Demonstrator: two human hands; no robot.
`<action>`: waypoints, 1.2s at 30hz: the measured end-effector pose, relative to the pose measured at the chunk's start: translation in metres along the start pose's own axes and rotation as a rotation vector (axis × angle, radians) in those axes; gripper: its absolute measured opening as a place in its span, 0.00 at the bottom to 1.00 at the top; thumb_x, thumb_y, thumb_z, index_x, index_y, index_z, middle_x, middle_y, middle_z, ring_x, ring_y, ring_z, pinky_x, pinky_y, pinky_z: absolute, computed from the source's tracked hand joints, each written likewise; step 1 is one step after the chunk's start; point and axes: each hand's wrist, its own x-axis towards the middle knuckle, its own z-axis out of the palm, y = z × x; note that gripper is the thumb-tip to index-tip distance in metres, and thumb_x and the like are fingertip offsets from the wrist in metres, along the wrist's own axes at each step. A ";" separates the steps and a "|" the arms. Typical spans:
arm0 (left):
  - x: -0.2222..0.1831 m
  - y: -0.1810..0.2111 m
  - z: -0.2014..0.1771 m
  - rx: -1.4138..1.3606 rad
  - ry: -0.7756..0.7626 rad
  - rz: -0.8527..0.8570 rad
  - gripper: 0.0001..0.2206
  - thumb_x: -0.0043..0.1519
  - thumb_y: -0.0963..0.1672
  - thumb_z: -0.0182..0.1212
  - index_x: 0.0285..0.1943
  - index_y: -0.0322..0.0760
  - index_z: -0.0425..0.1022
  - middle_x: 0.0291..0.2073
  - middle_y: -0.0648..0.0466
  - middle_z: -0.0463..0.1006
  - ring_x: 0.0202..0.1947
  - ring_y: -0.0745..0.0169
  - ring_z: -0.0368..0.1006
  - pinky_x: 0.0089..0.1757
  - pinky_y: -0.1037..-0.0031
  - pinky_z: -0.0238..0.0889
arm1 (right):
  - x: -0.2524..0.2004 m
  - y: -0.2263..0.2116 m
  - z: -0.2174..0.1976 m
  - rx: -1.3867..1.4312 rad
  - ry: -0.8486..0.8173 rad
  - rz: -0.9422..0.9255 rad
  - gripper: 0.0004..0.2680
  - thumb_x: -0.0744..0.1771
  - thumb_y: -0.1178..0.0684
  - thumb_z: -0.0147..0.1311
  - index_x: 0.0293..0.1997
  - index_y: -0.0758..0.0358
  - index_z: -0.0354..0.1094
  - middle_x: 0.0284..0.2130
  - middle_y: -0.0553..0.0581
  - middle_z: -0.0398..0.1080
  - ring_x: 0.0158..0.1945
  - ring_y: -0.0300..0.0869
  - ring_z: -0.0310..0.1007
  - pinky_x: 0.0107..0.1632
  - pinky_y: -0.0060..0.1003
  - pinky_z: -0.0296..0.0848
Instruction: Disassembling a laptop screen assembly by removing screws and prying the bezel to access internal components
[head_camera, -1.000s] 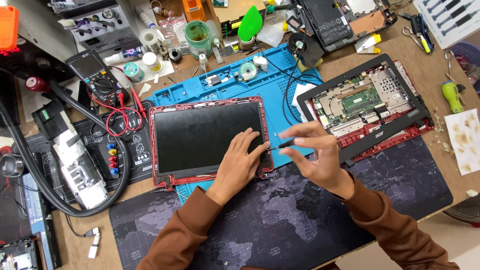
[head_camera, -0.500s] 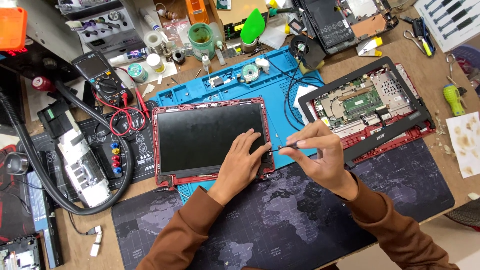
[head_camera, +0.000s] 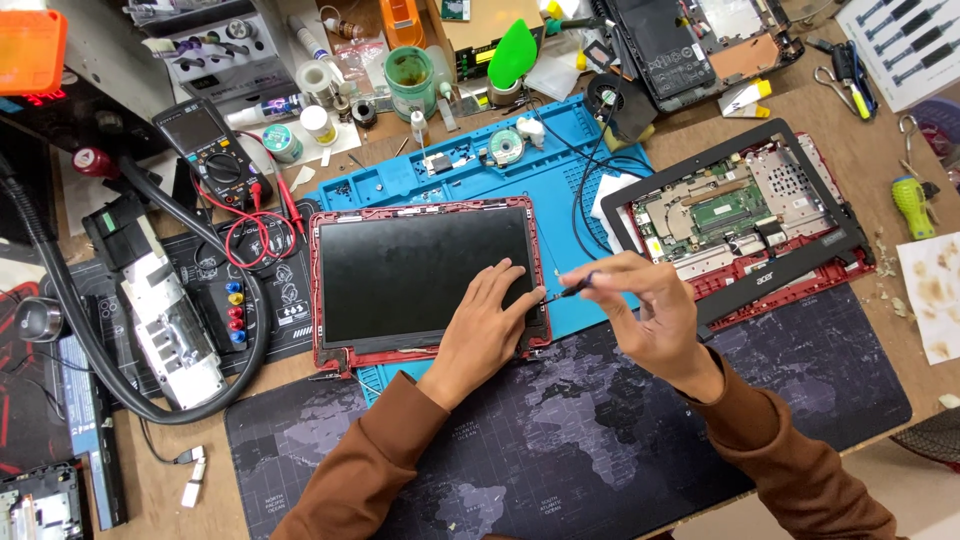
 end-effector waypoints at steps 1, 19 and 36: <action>0.000 0.000 0.000 0.000 0.000 0.003 0.16 0.63 0.40 0.58 0.60 0.46 0.74 0.58 0.44 0.70 0.67 0.41 0.63 0.66 0.56 0.52 | -0.004 0.006 -0.002 -0.002 0.002 -0.001 0.09 0.68 0.66 0.53 0.49 0.60 0.60 0.39 0.59 0.73 0.40 0.46 0.81 0.44 0.42 0.84; -0.001 -0.001 0.001 0.005 0.001 -0.002 0.16 0.64 0.41 0.57 0.61 0.47 0.73 0.58 0.44 0.70 0.68 0.42 0.62 0.66 0.55 0.52 | 0.000 0.002 -0.001 0.055 -0.071 0.006 0.09 0.68 0.66 0.52 0.51 0.59 0.60 0.49 0.64 0.74 0.54 0.55 0.78 0.53 0.52 0.80; -0.001 -0.005 0.005 -0.004 0.040 0.017 0.14 0.64 0.42 0.59 0.59 0.46 0.75 0.58 0.45 0.71 0.66 0.43 0.64 0.66 0.56 0.53 | -0.003 0.030 0.008 -0.055 0.066 -0.049 0.13 0.64 0.67 0.63 0.48 0.66 0.61 0.34 0.61 0.76 0.39 0.50 0.80 0.41 0.42 0.82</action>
